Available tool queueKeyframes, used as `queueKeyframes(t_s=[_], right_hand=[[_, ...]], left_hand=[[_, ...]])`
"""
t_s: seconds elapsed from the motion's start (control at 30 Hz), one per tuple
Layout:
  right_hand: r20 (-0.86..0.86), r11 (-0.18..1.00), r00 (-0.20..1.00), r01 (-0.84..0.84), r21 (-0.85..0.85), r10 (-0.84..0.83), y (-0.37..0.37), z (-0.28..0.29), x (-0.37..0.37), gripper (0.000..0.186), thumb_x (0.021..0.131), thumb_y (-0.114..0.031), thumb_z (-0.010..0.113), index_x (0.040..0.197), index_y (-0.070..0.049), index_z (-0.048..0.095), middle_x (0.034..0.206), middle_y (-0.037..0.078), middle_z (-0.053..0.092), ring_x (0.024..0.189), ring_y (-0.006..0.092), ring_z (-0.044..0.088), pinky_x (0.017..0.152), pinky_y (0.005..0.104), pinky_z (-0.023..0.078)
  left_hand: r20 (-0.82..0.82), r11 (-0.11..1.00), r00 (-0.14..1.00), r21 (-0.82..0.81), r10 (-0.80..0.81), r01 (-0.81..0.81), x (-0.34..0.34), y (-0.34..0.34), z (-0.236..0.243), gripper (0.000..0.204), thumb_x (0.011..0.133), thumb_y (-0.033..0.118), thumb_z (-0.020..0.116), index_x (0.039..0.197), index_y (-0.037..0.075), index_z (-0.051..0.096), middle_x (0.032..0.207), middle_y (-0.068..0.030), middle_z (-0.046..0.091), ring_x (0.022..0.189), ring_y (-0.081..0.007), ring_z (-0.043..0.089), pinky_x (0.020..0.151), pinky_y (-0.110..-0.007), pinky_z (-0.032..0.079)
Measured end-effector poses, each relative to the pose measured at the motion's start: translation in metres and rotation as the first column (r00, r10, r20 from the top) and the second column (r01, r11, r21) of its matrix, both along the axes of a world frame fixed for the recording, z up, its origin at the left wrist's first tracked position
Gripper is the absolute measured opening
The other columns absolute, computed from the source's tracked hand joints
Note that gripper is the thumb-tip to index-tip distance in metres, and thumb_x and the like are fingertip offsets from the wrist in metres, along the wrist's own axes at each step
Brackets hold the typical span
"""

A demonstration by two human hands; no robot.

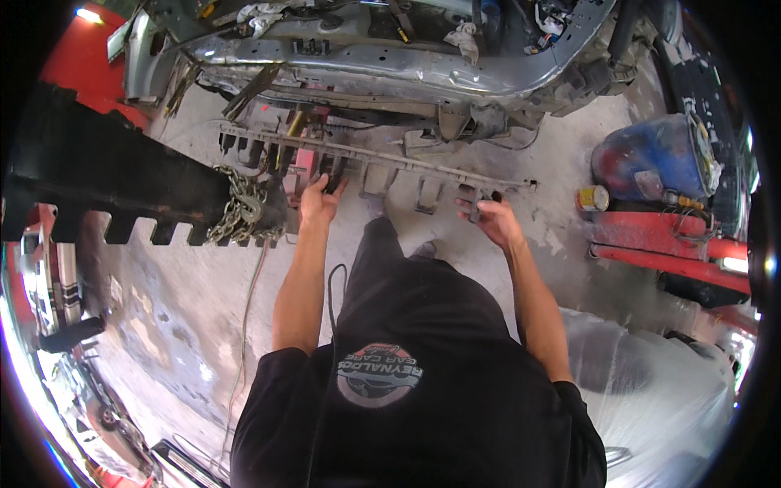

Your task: The person uses a cutting torch to heat and cut sections of a car frame rail, then removes a metal bracket and fits it into place on the frame. The person works while kneeling on the floor in a repair shop.

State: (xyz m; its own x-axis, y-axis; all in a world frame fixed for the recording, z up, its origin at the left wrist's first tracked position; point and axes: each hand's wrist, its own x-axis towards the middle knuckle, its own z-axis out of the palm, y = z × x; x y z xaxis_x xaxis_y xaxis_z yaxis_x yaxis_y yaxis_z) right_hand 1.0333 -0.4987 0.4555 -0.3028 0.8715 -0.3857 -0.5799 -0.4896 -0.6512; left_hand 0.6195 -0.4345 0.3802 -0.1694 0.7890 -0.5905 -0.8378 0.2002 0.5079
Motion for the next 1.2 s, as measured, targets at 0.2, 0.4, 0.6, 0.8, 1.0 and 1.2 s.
queueKeyframes(t_s=[0.2,0.4,0.6,0.8,1.0,1.2], right_hand=[[0.303,0.992,0.953,0.039,-0.118,-0.002,0.047,-0.011,-0.020,0.092,0.090,-0.020,0.073,0.156,0.002,0.013,0.128,0.021,0.060,0.113,0.0340,0.063,0.093,0.0476,0.052],[0.433,0.981,0.900,0.117,-0.152,-0.040,0.094,-0.024,-0.039,0.097,0.092,-0.023,0.073,0.154,0.007,0.005,0.119,0.021,0.063,0.096,0.0334,0.069,0.080,0.0504,0.057],[0.456,0.979,0.887,0.149,-0.139,-0.070,0.138,-0.045,-0.059,0.096,0.093,-0.025,0.072,0.155,0.007,0.006,0.117,0.019,0.063,0.094,0.0320,0.069,0.081,0.0501,0.058],[0.485,0.945,0.852,0.298,-0.138,-0.198,0.159,-0.053,-0.077,0.073,0.094,-0.021,0.070,0.150,0.002,0.030,0.114,0.015,0.065,0.091,0.0280,0.068,0.076,0.0458,0.059],[0.498,0.907,0.824,0.391,-0.155,-0.270,0.161,-0.060,-0.074,0.078,0.094,-0.019,0.068,0.155,0.000,0.023,0.118,0.014,0.064,0.094,0.0279,0.068,0.078,0.0454,0.059],[0.436,0.891,0.835,0.432,-0.141,-0.336,0.158,-0.057,-0.070,0.076,0.094,-0.018,0.068,0.155,-0.001,0.026,0.122,0.014,0.064,0.097,0.0288,0.067,0.078,0.0445,0.059]], left_hand=[[0.006,0.996,1.000,-0.083,0.028,-0.027,-0.041,0.041,-0.035,0.026,0.098,-0.001,0.049,0.124,-0.001,0.054,0.118,-0.0161,0.063,0.114,-0.0362,0.061,0.103,-0.055,0.051],[-0.044,0.996,0.999,-0.086,0.001,-0.004,-0.044,0.089,-0.035,0.026,0.097,-0.001,0.053,0.123,0.002,0.055,0.118,-0.0136,0.063,0.113,-0.0314,0.062,0.101,-0.055,0.053],[0.030,0.994,0.997,-0.076,-0.077,0.079,-0.078,0.145,-0.072,0.028,0.096,-0.001,0.054,0.123,0.005,0.057,0.121,-0.0118,0.064,0.111,-0.0281,0.062,0.100,-0.056,0.051],[0.019,0.982,0.984,-0.055,-0.178,0.179,-0.082,0.175,-0.070,0.026,0.096,0.000,0.054,0.122,0.002,0.056,0.117,-0.0136,0.064,0.109,-0.0295,0.063,0.102,-0.055,0.050],[0.026,0.975,0.981,-0.106,-0.191,0.193,-0.072,0.181,-0.066,0.021,0.096,-0.002,0.053,0.117,0.000,0.054,0.113,-0.0147,0.064,0.109,-0.0318,0.063,0.102,-0.056,0.050],[0.044,0.970,0.974,-0.086,-0.223,0.226,-0.070,0.176,-0.065,0.032,0.093,-0.004,0.053,0.123,0.006,0.051,0.117,-0.0136,0.061,0.109,-0.0331,0.061,0.099,-0.059,0.050]])
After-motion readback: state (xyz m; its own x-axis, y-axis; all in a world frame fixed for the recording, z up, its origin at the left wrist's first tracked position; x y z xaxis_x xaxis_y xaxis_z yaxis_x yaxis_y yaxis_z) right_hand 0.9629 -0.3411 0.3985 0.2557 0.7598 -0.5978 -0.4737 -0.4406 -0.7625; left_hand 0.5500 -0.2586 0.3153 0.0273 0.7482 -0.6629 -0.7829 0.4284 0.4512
